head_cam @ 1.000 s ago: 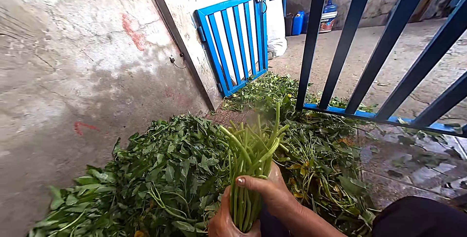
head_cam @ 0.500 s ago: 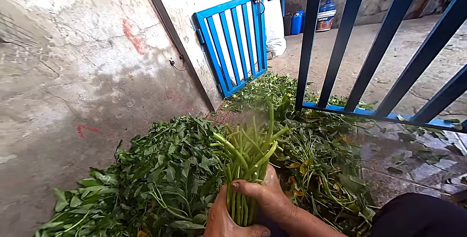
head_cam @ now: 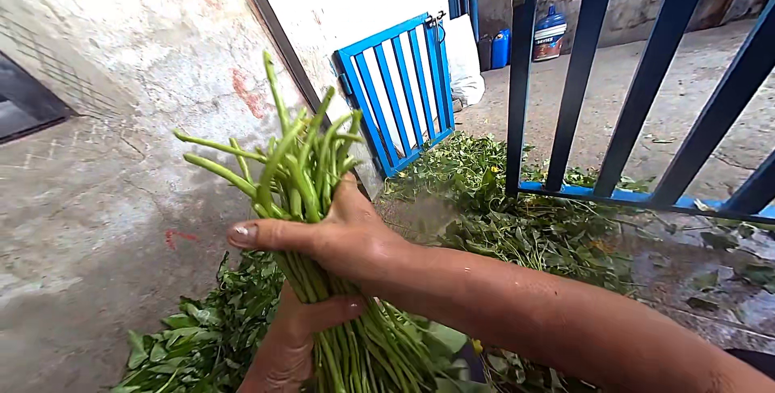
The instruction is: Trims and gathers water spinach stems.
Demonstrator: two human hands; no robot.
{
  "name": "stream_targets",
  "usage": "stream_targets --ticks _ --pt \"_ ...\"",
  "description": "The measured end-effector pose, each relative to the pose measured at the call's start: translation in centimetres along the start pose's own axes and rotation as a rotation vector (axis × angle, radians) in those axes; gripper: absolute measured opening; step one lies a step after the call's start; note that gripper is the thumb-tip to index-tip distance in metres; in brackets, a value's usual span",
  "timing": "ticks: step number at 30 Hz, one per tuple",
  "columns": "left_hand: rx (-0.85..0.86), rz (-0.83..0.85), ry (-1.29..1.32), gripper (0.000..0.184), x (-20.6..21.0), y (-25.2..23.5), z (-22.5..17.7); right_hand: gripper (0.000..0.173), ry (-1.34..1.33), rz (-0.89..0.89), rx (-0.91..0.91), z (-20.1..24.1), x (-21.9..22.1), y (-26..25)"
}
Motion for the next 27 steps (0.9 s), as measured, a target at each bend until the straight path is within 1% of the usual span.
stream_targets --ticks 1,3,4,6,9,11,13,15,16,19,20,21,23,25,26,27 --pt "0.017 -0.010 0.056 0.046 0.6 -0.6 -0.8 0.105 0.035 -0.059 -0.051 1.0 0.0 -0.5" --pt "0.018 -0.090 0.172 0.039 1.9 -1.2 -0.7 0.097 0.090 -0.140 -0.109 2.4 -0.5 -0.9" --pt "0.015 -0.122 0.238 0.036 2.6 -1.2 0.0 0.095 0.125 -0.167 -0.123 2.7 -0.9 -0.8" --pt "0.023 -0.121 0.387 0.029 4.7 -1.0 2.5 0.100 0.234 -0.207 -0.109 2.3 -2.5 -0.2" --pt "0.062 -0.036 0.604 0.021 8.6 -0.3 6.9 0.102 0.376 -0.233 0.024 0.6 -5.3 1.3" --pt "0.091 -0.012 0.672 0.018 10.6 0.3 9.5 0.108 0.465 -0.240 0.140 -1.0 -7.3 1.8" --pt "0.150 0.009 0.733 0.018 12.2 0.9 11.0 0.114 0.536 -0.232 0.222 -2.9 -9.2 2.1" --pt "0.208 0.066 0.785 0.021 13.2 1.5 11.9 0.111 0.541 -0.192 0.255 -4.0 -10.4 2.5" --pt "0.219 0.127 0.823 0.023 13.6 1.7 12.2 0.111 0.529 -0.160 0.270 -4.1 -10.7 2.8" --pt "0.198 0.376 0.986 0.034 15.0 1.6 12.7 0.120 0.458 -0.083 0.298 -3.5 -11.2 3.9" --pt "0.196 0.440 1.024 0.038 15.1 1.5 12.8 0.120 0.442 -0.080 0.295 -3.0 -11.6 4.4" --pt "0.200 0.486 1.042 0.042 15.1 1.4 12.8 0.116 0.436 -0.081 0.281 -2.3 -12.1 5.1" --pt "0.216 0.488 1.072 0.053 14.6 1.0 12.8 0.098 0.513 -0.031 0.248 -1.3 -13.6 6.4" --pt "0.228 0.485 1.092 0.058 14.1 0.8 12.3 0.072 0.683 0.104 0.283 -1.2 -15.3 8.0" --pt "0.231 0.465 1.099 0.061 13.8 0.6 12.1 0.063 0.768 0.191 0.327 -1.5 -16.3 9.0" --pt "0.230 0.464 1.111 0.061 13.6 0.4 11.8 0.060 0.841 0.272 0.387 -2.2 -17.4 10.2"
Point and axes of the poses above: each hand's wrist, its own y-axis away from the middle knuckle, its own x-axis out of the palm, z = x × y, the point moved 9 cm from there along -y, towards the middle knuckle, and after that the axes turned 15 degrees about -y, right-handed, at the moved point
